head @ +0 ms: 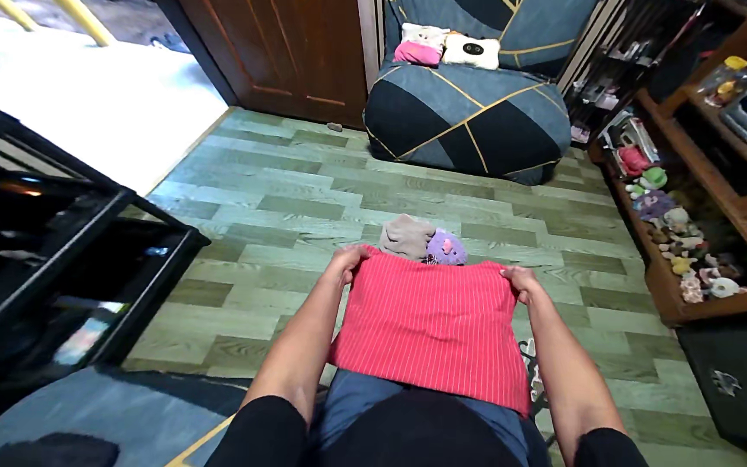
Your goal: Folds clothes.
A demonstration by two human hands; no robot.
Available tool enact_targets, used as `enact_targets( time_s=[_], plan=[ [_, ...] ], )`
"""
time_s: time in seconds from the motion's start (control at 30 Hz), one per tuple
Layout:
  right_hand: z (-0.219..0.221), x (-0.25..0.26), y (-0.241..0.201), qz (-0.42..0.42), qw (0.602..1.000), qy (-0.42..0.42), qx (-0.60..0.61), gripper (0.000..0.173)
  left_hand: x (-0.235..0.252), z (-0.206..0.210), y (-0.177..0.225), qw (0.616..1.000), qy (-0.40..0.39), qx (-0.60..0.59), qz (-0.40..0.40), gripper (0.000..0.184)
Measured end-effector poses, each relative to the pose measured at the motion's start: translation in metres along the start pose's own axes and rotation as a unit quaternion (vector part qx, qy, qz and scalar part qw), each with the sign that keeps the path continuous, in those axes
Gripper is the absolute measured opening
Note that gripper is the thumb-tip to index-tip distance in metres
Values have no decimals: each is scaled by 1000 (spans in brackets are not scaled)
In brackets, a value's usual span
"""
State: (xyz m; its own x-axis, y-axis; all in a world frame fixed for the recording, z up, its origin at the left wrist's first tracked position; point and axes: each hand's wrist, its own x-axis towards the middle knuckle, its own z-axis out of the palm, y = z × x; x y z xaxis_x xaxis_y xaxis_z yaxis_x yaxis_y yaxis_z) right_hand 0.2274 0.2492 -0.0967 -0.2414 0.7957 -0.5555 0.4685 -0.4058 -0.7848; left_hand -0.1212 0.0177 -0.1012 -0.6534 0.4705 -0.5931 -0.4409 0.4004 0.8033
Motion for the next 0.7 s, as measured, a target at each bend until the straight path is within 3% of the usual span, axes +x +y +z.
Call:
enact_targets(
  time_s=[0.07,0.13,0.23,0.3,0.37,0.4,0.47,0.53,0.6,0.7],
  plan=[
    [-11,-17,-5,-89,995,3,37,27,-17,-9,8,997,-13,-37,73,41],
    [-28,-36,4,-193,979,-12,62,18,-42,-32,7,983,-72,0,171,53],
    [-58,-72,42,-252,965,-68,-23,17,-85,-81,-15,916,-184,236,266,48],
    [-73,-89,67,-215,954,-118,-173,19,-108,-100,-29,840,-218,435,239,34],
    [-71,-104,72,-190,933,-99,-290,25,-131,-96,-36,805,-156,534,204,27],
    [-62,-112,68,-206,929,-52,-304,26,-141,-86,-39,808,-105,531,234,26],
    [-33,-130,59,-282,915,56,-283,28,-156,-56,-49,815,-35,453,360,26],
    [5,-145,54,-354,891,80,-274,30,-160,-22,-64,793,-49,391,464,26],
    [35,-153,62,-329,875,16,-356,45,-155,-3,-84,786,-80,431,437,36],
    [47,-148,83,-248,890,-24,-383,68,-135,-11,-105,848,-81,437,288,59]
  ],
)
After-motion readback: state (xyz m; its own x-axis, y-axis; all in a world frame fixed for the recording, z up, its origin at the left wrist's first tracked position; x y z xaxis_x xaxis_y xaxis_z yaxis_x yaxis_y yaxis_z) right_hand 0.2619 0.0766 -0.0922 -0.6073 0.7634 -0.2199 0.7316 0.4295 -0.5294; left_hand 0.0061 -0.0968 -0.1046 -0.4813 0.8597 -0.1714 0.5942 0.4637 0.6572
